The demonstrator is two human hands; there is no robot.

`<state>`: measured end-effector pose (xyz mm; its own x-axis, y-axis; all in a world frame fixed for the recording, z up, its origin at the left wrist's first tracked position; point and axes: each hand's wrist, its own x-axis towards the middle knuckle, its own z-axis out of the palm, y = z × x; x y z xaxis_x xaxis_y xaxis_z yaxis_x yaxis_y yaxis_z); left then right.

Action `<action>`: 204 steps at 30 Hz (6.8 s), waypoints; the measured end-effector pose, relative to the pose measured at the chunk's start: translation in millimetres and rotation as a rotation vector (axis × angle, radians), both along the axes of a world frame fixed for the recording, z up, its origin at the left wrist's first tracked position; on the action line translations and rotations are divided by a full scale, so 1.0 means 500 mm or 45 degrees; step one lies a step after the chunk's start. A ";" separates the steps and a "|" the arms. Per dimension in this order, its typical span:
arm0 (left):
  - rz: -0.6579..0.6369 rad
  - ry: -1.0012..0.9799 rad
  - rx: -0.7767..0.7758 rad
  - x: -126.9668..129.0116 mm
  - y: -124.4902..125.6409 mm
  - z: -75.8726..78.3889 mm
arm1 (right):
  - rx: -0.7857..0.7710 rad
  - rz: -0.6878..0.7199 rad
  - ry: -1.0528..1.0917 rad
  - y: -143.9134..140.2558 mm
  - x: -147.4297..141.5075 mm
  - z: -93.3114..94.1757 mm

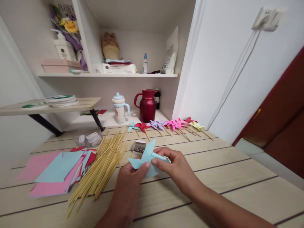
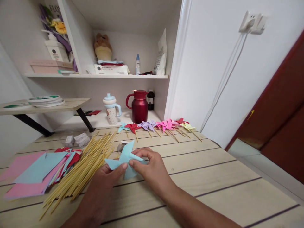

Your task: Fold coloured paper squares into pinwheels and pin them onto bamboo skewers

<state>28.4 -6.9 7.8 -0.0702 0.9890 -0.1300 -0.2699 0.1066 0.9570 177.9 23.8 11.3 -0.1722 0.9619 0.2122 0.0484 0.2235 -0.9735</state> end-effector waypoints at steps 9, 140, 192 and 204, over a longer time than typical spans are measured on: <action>0.074 -0.048 -0.119 -0.024 0.015 -0.031 | -0.196 0.205 0.195 0.010 0.001 -0.013; 0.154 -0.010 -0.103 -0.037 0.021 -0.045 | 0.531 0.110 -0.239 0.038 0.011 -0.055; -0.039 -0.144 -0.158 -0.042 0.021 -0.030 | 0.578 0.269 -0.366 0.026 0.028 -0.019; 0.003 0.034 -0.078 -0.030 0.011 -0.027 | 0.432 0.205 -0.384 0.013 0.016 -0.013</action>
